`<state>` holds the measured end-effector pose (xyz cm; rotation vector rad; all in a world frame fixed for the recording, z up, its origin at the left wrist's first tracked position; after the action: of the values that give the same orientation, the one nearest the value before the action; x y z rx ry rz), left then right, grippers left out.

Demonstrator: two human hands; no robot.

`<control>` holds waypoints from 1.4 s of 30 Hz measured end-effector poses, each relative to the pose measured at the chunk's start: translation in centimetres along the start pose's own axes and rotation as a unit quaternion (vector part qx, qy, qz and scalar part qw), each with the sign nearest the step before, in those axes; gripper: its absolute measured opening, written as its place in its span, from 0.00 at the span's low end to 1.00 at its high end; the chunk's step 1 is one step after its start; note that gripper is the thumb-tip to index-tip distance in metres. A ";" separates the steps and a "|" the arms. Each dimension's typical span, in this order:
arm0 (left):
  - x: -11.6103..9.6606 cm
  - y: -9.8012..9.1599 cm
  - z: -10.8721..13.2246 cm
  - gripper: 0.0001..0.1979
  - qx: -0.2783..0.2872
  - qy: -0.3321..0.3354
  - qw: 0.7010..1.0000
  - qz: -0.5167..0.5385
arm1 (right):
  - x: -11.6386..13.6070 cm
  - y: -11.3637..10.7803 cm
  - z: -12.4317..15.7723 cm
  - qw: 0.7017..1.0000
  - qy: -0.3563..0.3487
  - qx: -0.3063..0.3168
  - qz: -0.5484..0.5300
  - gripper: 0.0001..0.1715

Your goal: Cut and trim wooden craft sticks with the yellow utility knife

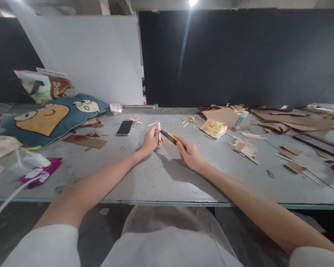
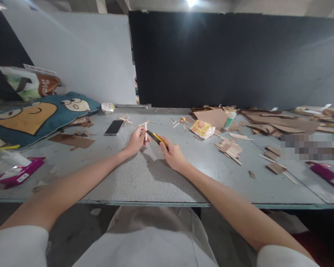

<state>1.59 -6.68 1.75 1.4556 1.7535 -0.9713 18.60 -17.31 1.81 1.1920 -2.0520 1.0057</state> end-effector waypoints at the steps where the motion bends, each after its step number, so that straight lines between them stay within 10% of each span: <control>1: -0.1 -0.1 0.1 0.18 -0.002 0.000 1.000 -0.008 | 0.0 0.0 0.1 1.000 -0.001 -0.002 0.003 0.37; 28: 1.5 0.5 0.1 0.20 0.013 -0.135 0.991 0.006 | 1.2 0.5 0.8 0.978 -0.124 0.020 0.167 0.30; 42: 1.4 0.6 0.1 0.20 0.011 -0.157 0.985 0.063 | 0.0 0.2 0.2 0.993 -0.053 -0.006 0.103 0.32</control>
<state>1.96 -6.00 0.48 1.3262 1.4106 -1.0891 18.42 -17.40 1.60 1.0645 -2.2984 1.0422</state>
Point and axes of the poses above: each hand's wrist, its own z-axis away from the middle knuckle, its own y-axis out of the palm, x = y × z, the point moved 7 cm from there along -z, towards the middle knuckle, and after that the axes turned 15 degrees about -x, right-handed, at the moved point
